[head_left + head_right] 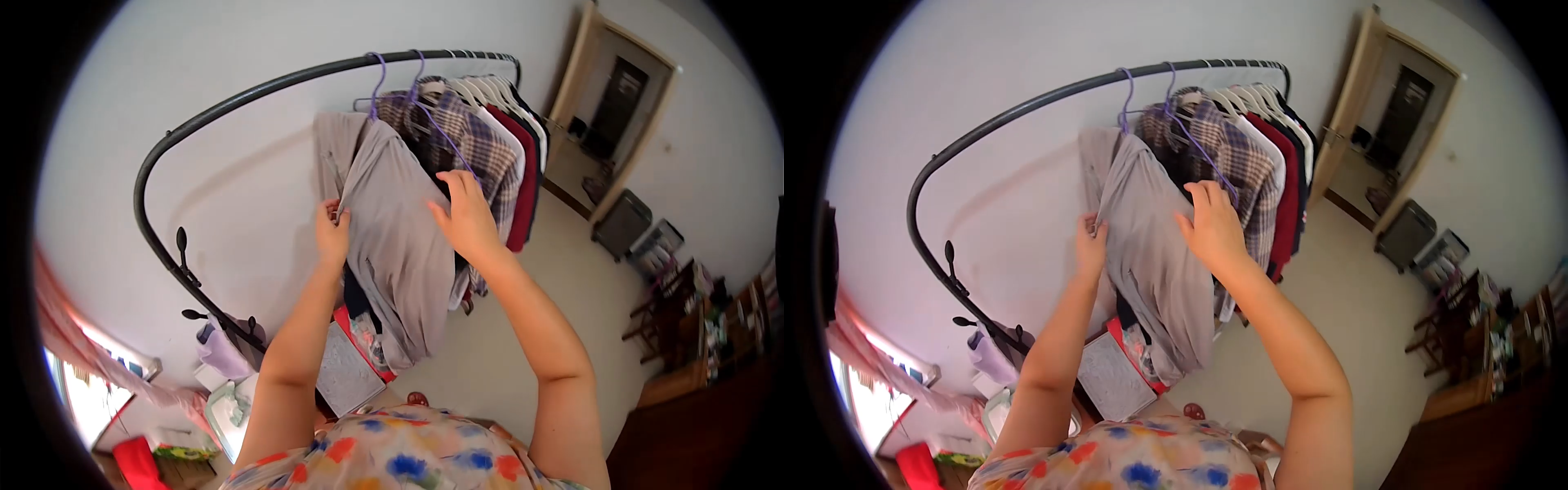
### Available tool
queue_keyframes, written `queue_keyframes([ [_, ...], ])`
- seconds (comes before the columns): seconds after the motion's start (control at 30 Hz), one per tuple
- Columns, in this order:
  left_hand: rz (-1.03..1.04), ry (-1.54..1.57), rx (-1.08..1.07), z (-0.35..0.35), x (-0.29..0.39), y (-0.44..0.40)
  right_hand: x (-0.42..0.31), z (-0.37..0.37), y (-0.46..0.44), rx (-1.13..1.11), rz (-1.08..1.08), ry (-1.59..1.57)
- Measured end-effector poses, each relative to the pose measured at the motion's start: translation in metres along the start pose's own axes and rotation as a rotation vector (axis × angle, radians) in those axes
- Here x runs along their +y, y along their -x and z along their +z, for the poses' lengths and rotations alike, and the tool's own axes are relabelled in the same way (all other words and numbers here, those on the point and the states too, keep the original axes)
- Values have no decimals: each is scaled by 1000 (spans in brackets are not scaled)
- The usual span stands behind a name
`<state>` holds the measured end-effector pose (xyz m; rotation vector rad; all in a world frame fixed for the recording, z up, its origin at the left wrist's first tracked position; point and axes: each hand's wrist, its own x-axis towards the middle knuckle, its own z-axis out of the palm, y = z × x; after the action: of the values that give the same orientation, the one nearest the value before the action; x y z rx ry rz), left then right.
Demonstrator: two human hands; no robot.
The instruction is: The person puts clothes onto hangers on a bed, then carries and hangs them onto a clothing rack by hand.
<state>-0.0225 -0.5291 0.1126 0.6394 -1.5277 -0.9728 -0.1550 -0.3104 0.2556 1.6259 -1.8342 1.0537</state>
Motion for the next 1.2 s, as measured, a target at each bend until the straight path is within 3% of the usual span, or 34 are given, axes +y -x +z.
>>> queue_keyframes([
  [0.1,112,-64,-116,-11,4,33,-20,-9,57,-11,126,56],
  [0.27,50,38,-354,-25,40,104,-63,-30,166,-38,388,108],
  [0.37,-116,364,-630,-7,37,154,-86,-46,236,-28,599,127],
  [0.47,-400,619,-990,10,76,219,-131,-81,293,16,809,138],
  [0.7,-496,565,-1586,7,161,390,-248,-154,449,227,1226,185],
  [1.0,-296,478,-2301,-96,266,575,-474,-191,572,574,1602,328],
  [1.2,-321,529,-2507,-197,300,665,-603,-195,613,705,1672,409],
])
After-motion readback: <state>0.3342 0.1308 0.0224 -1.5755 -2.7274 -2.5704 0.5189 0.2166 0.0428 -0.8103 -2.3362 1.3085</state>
